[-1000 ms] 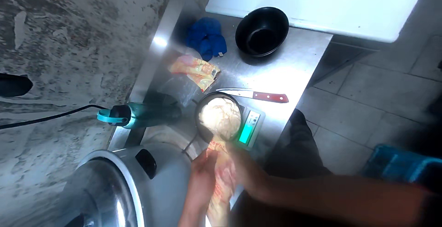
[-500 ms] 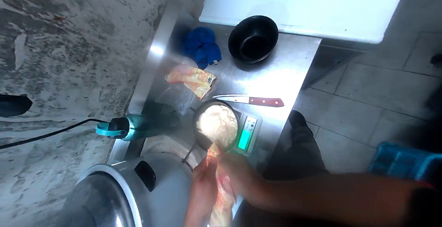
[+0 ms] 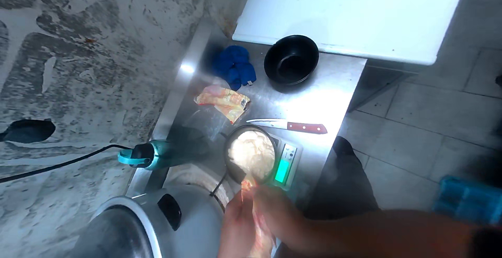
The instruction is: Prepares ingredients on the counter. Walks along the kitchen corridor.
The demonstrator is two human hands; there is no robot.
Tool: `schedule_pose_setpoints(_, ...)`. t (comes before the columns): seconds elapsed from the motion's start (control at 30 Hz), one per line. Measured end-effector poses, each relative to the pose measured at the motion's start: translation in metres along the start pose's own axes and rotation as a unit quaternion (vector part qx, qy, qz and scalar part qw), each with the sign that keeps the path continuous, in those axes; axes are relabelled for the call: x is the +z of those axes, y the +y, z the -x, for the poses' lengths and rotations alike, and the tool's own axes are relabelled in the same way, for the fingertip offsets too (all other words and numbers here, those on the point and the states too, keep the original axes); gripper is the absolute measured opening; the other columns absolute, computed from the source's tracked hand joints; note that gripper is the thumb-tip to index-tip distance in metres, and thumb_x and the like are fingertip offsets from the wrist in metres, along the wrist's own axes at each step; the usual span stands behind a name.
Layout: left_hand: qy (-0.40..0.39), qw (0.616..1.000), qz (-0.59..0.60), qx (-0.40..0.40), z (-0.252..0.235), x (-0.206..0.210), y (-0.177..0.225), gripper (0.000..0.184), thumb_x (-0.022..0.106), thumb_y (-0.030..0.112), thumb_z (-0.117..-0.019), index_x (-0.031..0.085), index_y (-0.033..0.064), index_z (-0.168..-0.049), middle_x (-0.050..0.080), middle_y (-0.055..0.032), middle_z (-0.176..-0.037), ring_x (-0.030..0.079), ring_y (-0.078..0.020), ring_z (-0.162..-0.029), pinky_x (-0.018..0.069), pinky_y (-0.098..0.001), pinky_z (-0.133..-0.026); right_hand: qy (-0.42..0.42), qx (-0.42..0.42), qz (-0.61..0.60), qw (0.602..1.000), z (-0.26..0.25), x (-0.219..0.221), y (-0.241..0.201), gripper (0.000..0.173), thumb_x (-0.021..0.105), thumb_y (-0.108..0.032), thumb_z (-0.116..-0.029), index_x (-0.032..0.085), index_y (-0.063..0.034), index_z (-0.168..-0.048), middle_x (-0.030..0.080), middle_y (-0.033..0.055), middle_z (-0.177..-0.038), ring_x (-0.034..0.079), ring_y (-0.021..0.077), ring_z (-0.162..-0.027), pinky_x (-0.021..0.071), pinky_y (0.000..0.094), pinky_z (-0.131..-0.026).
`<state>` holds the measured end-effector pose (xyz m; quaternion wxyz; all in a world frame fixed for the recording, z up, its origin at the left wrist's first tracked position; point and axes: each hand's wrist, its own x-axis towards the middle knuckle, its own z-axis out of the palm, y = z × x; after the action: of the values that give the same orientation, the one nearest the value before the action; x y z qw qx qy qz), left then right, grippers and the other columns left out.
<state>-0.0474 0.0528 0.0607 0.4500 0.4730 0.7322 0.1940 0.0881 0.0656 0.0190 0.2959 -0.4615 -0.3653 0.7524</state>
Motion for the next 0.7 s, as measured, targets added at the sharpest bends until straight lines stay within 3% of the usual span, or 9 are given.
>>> schedule_pose_setpoints(0.13,0.006,0.999,0.051,-0.004,-0.001,0.000,0.001,0.029,0.043,0.009,-0.1064,0.070,0.0009,-0.104,0.073,-0.0066,-0.084,0.072,-0.0132,-0.076,0.0624,-0.0314,-0.072,0.005,-0.021,-0.022,1.000,0.001,-0.001,0.000,0.041,0.038,-0.032,-0.1095,0.071,-0.0076,-0.102,0.065,0.0028,-0.082,0.064,0.0107,-0.078,0.0536,0.0330,-0.073)
schedule_pose_setpoints(0.3,0.011,0.996,0.083,0.014,0.004,-0.005,0.001,0.030,0.042,0.012,-0.1081,0.069,-0.0004,-0.106,0.073,-0.0084,-0.083,0.073,-0.0159,-0.074,0.0635,-0.0329,-0.069,-0.035,0.019,-0.165,0.986,0.002,-0.001,0.002,0.051,0.033,-0.043,-0.1113,0.066,-0.0050,-0.122,0.070,0.0071,-0.112,0.067,0.0107,-0.108,0.0557,0.0333,-0.095)
schedule_pose_setpoints(0.47,0.002,0.995,0.102,0.009,0.003,-0.003,-0.007,0.031,0.041,0.013,-0.1082,0.068,-0.0014,-0.105,0.072,-0.0102,-0.082,0.072,-0.0174,-0.073,0.0632,-0.0344,-0.069,-0.055,0.076,-0.189,0.977,0.006,-0.002,-0.001,0.046,0.039,-0.041,-0.1097,0.065,-0.0058,-0.122,0.068,0.0080,-0.116,0.064,0.0129,-0.112,0.0535,0.0354,-0.098)
schedule_pose_setpoints(0.7,-0.010,0.994,0.104,0.024,0.002,-0.002,-0.010,0.031,0.041,0.012,-0.1077,0.069,-0.0011,-0.106,0.073,-0.0095,-0.085,0.072,-0.0162,-0.077,0.0627,-0.0329,-0.072,-0.095,0.093,-0.213,0.968,0.009,-0.004,-0.006,0.047,0.037,-0.038,-0.1101,0.055,-0.0074,-0.140,0.063,0.0087,-0.129,0.060,0.0126,-0.120,0.0512,0.0348,-0.103)
